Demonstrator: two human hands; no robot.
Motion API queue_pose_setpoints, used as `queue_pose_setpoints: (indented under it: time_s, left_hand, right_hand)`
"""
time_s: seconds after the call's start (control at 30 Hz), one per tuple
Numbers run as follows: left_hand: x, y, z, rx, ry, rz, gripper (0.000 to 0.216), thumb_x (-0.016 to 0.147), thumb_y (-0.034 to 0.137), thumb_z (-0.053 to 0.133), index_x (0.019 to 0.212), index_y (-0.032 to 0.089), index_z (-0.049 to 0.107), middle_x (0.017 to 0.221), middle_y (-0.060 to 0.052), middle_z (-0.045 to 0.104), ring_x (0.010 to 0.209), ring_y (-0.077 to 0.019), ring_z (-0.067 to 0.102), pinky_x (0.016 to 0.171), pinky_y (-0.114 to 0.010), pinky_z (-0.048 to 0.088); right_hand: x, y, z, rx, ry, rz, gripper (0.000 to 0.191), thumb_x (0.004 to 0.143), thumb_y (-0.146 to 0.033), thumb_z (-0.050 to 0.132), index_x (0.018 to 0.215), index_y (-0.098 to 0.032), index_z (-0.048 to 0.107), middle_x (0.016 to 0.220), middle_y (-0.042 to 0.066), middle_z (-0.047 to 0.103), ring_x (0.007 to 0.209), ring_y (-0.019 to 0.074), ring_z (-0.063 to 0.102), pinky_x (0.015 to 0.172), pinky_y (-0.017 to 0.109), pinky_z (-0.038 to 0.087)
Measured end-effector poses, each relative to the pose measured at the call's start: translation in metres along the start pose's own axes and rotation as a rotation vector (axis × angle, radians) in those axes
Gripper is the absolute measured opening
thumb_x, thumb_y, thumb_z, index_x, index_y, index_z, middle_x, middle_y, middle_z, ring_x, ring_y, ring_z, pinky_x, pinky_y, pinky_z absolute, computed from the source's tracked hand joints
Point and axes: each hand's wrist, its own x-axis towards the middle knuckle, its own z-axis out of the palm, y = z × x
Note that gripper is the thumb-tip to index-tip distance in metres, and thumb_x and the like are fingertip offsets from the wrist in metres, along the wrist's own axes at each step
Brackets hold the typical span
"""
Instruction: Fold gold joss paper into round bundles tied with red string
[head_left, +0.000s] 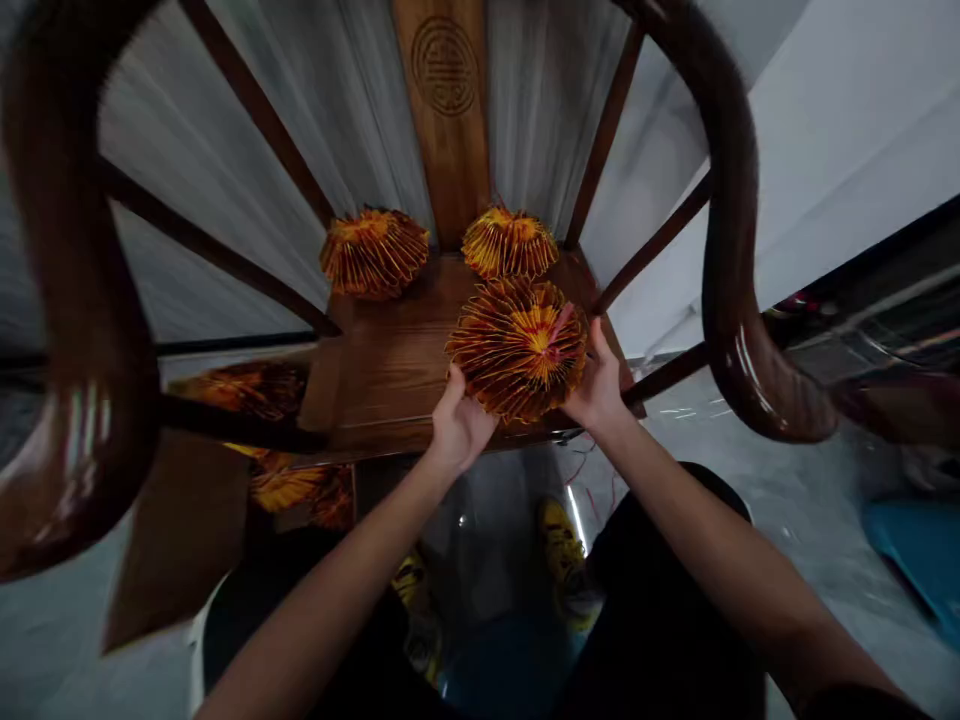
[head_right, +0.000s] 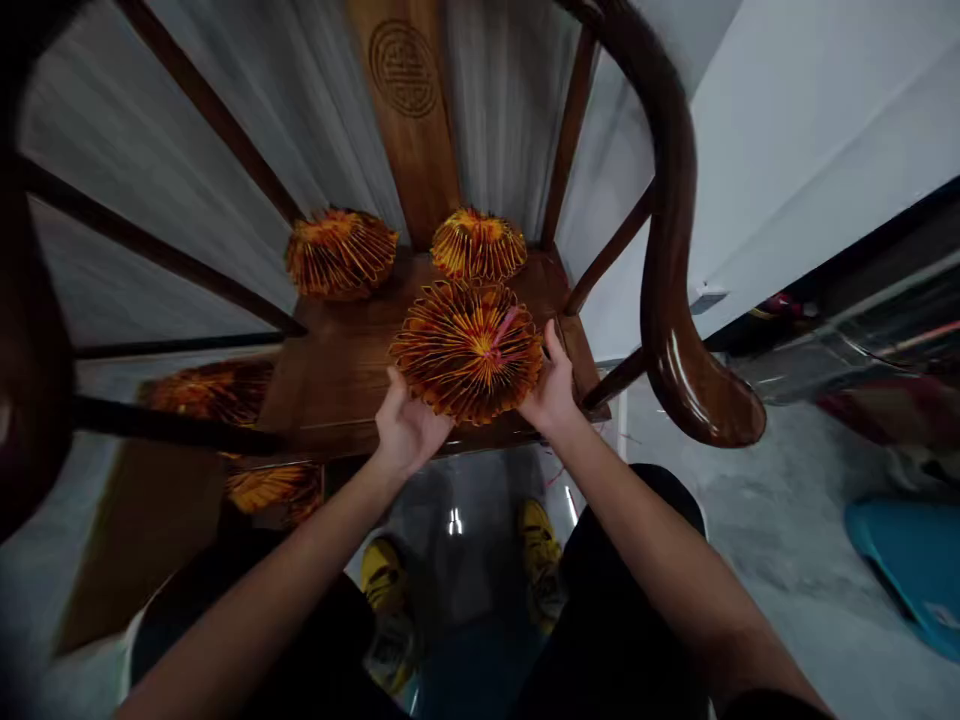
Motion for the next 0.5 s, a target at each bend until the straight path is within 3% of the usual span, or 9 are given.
queue_pose_setpoints:
  time_s: [0.1,0.2,0.33,0.5]
  left_hand:
    - [-0.011,0.011,-0.002,0.032,0.027,0.011,0.05,0.088,0.056,0.088,0.123,0.022,0.077,0.138,-0.008,0.077,0.151,-0.0366,0.057,0.126,-0.051,0.051]
    - [-0.027,0.018,0.0,0.054,0.061,-0.007,0.039,0.092,0.045,0.083,0.123,0.022,0.076,0.137,-0.008,0.077,0.147,-0.0364,0.06,0.121,-0.055,0.054]
    - [-0.05,0.015,0.01,0.066,0.087,-0.018,0.046,0.095,0.056,0.074,0.131,0.027,0.07,0.155,-0.007,0.065,0.145,-0.0381,0.059,0.116,-0.063,0.057]
    - [-0.072,0.009,0.012,0.208,0.144,-0.007,0.056,0.093,0.067,0.075,0.137,0.034,0.063,0.166,-0.006,0.052,0.149,-0.0394,0.053,0.112,-0.063,0.059]
  right_hand:
    - [-0.001,-0.011,-0.002,0.007,0.027,-0.033,0.065,0.097,-0.081,0.053,0.13,-0.03,0.074,0.123,0.005,0.083,0.141,0.0345,0.066,0.122,0.06,0.054]
    - [-0.001,-0.01,0.001,0.014,0.026,-0.069,0.063,0.098,-0.081,0.051,0.125,-0.029,0.075,0.12,0.005,0.084,0.138,0.0344,0.068,0.121,0.061,0.055]
    - [-0.005,0.013,0.015,0.007,0.001,-0.077,0.059,0.098,-0.076,0.057,0.125,-0.027,0.075,0.118,0.007,0.084,0.135,0.0342,0.07,0.119,0.059,0.057]
    - [-0.017,0.047,0.019,0.003,0.034,-0.127,0.067,0.097,-0.081,0.051,0.128,-0.025,0.075,0.117,0.008,0.084,0.129,0.0354,0.072,0.112,0.061,0.061]
